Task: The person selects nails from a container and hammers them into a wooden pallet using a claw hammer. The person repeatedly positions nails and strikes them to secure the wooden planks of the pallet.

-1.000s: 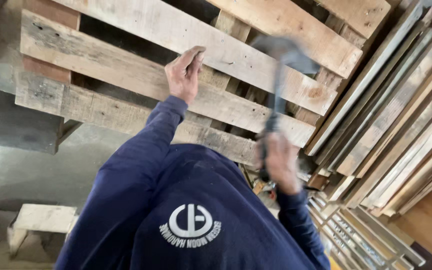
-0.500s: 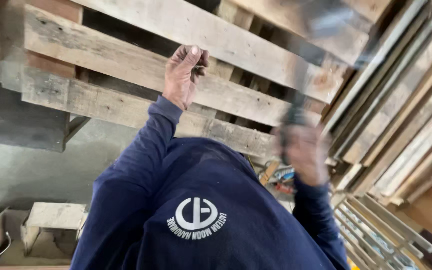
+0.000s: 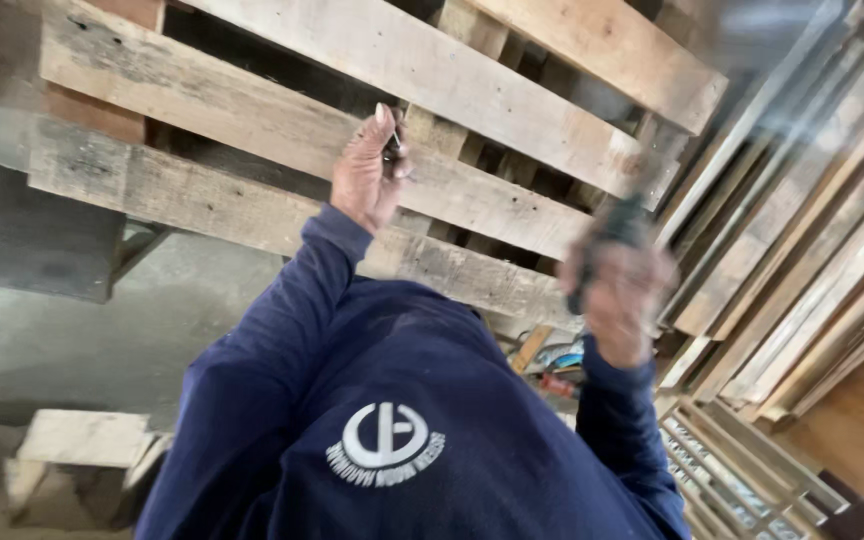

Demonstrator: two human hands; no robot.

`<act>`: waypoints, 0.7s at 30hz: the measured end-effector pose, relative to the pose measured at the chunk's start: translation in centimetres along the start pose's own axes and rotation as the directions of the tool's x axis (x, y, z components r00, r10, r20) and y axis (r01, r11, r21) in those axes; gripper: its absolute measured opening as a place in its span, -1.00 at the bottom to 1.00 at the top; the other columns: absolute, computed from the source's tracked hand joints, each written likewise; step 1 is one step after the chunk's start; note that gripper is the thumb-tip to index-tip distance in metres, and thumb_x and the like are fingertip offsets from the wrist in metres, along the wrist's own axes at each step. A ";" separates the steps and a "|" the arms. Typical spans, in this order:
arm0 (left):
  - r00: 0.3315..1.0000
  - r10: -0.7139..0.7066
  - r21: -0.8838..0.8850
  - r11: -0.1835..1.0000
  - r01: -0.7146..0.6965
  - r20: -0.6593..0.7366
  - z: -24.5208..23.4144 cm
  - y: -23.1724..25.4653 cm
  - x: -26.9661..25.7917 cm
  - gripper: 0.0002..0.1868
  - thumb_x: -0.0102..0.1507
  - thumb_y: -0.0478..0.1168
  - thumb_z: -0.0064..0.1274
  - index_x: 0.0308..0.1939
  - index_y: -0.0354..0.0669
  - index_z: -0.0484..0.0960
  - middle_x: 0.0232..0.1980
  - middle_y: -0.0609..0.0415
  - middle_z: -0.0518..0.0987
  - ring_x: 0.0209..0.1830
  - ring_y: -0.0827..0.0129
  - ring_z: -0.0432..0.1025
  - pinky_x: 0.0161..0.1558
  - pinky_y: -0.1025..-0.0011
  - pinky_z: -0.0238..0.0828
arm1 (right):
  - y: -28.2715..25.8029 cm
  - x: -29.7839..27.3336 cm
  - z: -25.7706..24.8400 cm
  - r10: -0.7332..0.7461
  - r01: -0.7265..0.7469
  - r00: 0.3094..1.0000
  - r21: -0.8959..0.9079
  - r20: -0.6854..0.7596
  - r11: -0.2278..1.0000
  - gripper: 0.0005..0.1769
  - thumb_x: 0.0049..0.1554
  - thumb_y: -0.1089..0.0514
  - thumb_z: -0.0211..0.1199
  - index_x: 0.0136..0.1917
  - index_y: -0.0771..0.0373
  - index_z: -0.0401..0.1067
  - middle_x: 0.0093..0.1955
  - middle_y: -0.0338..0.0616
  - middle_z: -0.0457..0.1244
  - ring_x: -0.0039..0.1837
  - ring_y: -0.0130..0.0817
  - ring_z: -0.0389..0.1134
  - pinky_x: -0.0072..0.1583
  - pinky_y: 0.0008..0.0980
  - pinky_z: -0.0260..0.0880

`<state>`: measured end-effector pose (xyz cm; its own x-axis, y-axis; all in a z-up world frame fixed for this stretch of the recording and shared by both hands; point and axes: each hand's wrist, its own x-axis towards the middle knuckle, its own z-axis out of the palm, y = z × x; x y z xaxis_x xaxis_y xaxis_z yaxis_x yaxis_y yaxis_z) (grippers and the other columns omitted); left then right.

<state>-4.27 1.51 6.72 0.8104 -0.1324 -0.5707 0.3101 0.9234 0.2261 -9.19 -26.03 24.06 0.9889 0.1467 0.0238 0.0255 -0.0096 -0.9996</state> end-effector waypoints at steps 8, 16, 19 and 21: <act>0.998 -0.005 0.440 0.898 0.030 -0.058 0.6 1.9 -2.1 -0.63 0.26 0.09 0.22 -0.19 -0.16 0.67 -0.48 0.29 0.48 -0.59 0.66 0.23 -0.65 0.63 0.04 | 7.3 -1.7 2.5 -0.143 0.141 0.990 -0.221 0.009 0.965 -0.59 0.34 -0.15 0.09 0.13 0.23 0.42 -0.26 -0.19 0.31 -0.34 -0.46 0.29 -0.33 -0.46 0.31; 0.924 -0.222 -0.142 0.951 0.275 0.310 -1.8 2.1 -0.7 -0.71 0.38 -0.01 0.14 -0.05 -0.15 0.58 -0.33 0.20 0.47 -0.31 0.48 0.34 -0.39 0.62 0.21 | 5.3 -8.6 3.8 0.503 -0.524 0.846 -0.104 -0.178 0.845 -0.72 0.36 0.04 0.03 0.08 0.32 0.35 -0.29 -0.22 0.26 -0.40 -0.51 0.22 -0.35 -0.47 0.21; 0.908 -0.254 -0.052 0.957 0.287 0.332 -3.1 2.4 -0.8 -0.80 0.43 -0.12 0.10 -0.03 -0.17 0.58 -0.24 0.17 0.48 -0.22 0.47 0.34 -0.28 0.62 0.29 | 7.9 -11.9 5.4 0.324 -0.294 0.938 0.209 -0.123 0.932 -0.74 0.32 0.08 0.12 0.13 0.33 0.36 -0.18 -0.19 0.30 -0.30 -0.48 0.28 -0.27 -0.45 0.31; 0.887 -0.298 -0.012 0.946 0.323 0.352 -3.1 2.7 0.0 -0.72 0.48 -0.10 0.08 -0.06 -0.31 0.56 -0.15 0.10 0.50 -0.17 0.47 0.35 -0.22 0.64 0.31 | 11.3 -13.6 7.7 0.440 -0.429 0.877 0.100 -0.195 0.898 -0.74 0.34 0.07 0.16 0.08 0.35 0.39 -0.26 -0.22 0.24 -0.32 -0.50 0.23 -0.27 -0.45 0.28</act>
<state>-5.03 5.09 4.88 0.8014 -0.5195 -0.2963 0.5491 0.8355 0.0203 -23.51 -20.48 12.36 0.9067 -0.0683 -0.4163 -0.4154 0.0271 -0.9092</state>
